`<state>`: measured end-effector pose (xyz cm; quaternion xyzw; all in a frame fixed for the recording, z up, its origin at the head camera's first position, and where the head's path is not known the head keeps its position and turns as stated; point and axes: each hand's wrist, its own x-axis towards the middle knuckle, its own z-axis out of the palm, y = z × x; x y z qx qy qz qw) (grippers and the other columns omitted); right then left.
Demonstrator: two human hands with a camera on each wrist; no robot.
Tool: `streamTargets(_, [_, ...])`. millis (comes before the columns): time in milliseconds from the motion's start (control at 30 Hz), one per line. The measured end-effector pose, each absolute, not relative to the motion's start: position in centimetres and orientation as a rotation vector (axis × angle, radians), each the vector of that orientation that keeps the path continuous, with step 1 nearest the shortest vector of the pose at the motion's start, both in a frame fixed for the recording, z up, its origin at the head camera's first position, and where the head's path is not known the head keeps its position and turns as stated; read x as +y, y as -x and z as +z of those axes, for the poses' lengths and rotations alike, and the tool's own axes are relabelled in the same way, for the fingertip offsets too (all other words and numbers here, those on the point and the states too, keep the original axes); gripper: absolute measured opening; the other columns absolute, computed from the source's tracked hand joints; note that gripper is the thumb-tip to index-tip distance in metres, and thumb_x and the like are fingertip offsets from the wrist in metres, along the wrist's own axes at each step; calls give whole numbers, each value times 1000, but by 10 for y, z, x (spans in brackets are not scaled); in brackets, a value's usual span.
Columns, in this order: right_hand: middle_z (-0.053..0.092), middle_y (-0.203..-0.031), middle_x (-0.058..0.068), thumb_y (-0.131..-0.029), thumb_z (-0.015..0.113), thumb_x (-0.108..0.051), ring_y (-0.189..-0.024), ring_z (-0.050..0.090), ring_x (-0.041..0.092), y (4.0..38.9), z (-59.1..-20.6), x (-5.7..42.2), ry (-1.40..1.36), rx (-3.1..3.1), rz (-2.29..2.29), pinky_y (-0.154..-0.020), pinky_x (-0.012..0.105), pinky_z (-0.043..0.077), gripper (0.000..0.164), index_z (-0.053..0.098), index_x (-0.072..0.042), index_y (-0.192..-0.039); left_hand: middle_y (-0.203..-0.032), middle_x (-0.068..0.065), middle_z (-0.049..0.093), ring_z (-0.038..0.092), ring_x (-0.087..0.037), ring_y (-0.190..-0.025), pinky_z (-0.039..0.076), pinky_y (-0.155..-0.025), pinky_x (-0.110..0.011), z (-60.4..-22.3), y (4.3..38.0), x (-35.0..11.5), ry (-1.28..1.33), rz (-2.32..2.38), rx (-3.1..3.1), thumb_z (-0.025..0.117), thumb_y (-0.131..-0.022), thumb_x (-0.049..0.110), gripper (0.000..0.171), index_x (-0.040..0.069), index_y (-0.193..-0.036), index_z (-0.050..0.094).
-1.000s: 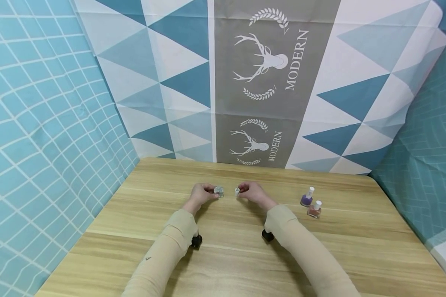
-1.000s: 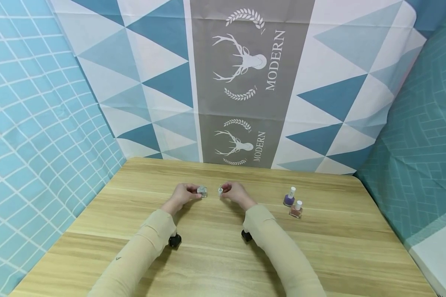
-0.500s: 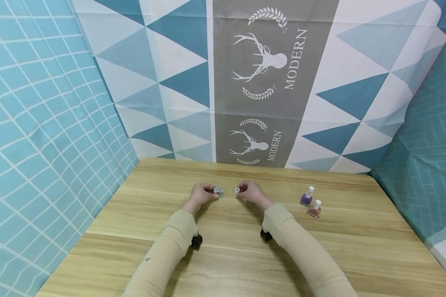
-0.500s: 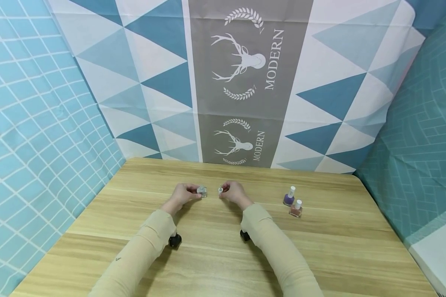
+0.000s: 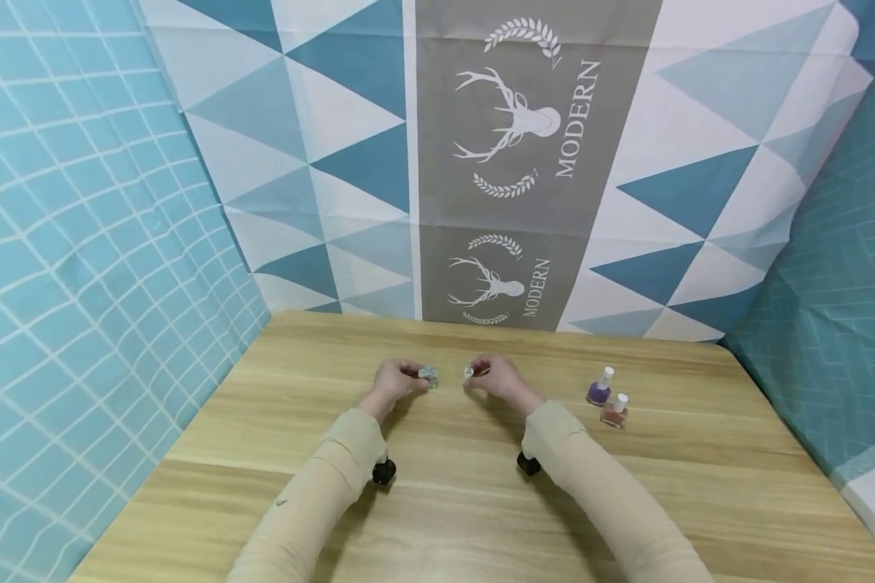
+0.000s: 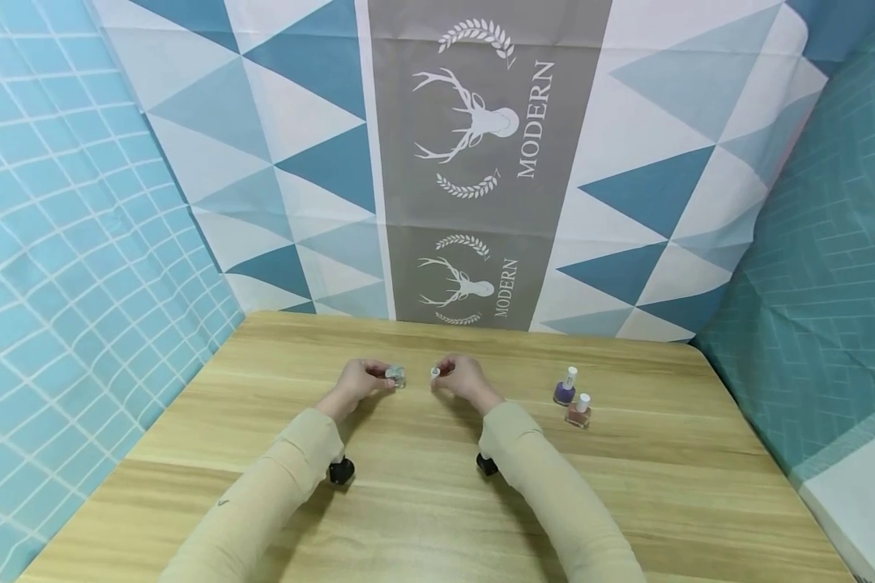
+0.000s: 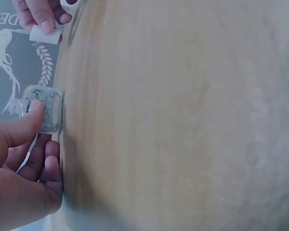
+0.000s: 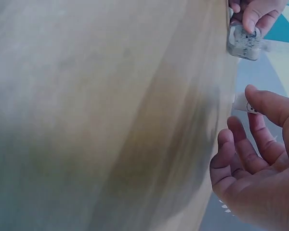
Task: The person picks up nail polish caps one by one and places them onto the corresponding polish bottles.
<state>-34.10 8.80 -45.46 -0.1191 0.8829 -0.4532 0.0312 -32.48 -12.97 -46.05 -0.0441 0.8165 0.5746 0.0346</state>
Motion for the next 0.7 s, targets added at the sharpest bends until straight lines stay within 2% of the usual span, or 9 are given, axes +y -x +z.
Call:
streamTargets(300, [65, -86, 10, -79, 74, -10, -68, 60, 17, 330, -431, 102, 409, 2712, -1362, -59, 25, 50, 23, 63, 2, -96, -104, -15, 65, 59, -25, -95, 48, -78, -29, -449, 322, -130, 124, 1722, 2516, 74, -78, 3, 30, -1, -107, 66])
streamTargets(500, [66, -83, 10, -77, 75, -11, -73, 59, 15, 328, -418, 116, 393, 2749, -1328, -65, 25, 48, 24, 63, 2, -93, -106, -15, 64, 58, -24, -94, 49, -79, -33, -441, 323, -132, 98, 1707, 2530, 75, -79, 8, 34, -1, -111, 64])
streamTargets(700, [68, -90, 13, -79, 74, -11, -83, 62, 20, 324, -404, 127, 394, 2725, -1338, -72, 29, 50, 28, 62, 3, -99, -107, -15, 65, 60, -25, -95, 50, -86, -38, -432, 320, -133, 56, 1708, 2534, 74, -81, 10, 34, -1, -112, 64])
